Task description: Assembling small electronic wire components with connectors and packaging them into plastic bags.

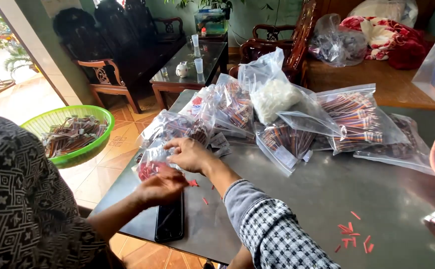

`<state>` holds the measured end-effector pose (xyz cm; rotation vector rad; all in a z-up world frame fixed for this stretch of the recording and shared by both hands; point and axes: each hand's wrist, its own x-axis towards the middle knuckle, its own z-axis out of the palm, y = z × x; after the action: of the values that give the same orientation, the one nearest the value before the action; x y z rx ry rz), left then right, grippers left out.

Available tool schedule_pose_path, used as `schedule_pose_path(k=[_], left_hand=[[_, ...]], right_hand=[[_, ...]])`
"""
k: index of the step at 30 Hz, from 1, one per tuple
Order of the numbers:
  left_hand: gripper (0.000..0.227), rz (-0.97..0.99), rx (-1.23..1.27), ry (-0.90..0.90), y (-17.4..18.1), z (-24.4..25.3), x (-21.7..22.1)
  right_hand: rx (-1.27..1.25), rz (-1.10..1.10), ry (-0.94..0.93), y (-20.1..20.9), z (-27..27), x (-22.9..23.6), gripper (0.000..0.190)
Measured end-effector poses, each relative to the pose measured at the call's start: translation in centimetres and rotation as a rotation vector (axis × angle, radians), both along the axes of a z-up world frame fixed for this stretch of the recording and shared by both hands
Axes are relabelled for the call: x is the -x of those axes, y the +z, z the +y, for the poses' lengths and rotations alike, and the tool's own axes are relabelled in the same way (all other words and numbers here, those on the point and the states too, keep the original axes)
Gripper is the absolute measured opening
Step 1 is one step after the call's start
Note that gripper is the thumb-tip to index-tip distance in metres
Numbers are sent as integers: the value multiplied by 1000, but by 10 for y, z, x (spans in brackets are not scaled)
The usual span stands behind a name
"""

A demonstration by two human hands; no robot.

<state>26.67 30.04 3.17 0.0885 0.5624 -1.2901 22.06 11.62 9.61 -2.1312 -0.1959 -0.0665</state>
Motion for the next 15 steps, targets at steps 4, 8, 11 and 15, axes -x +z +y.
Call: schedule_pose_path(k=[4,8,11,15], left_hand=[[18,435,337,161,28,43,-24],[38,-13,185,123,0,-93,94],[58,-396,62,71,-18,-181,226],[58,-698,26,73,4,-195,260]], right_hand=[[-165,-18,100,-13,10,-10,29],[-344,-83,69,55,-7,41,41],[-182,-73,-94,115,-37,94,51],[114,-228,-247,159,-92,166,33]])
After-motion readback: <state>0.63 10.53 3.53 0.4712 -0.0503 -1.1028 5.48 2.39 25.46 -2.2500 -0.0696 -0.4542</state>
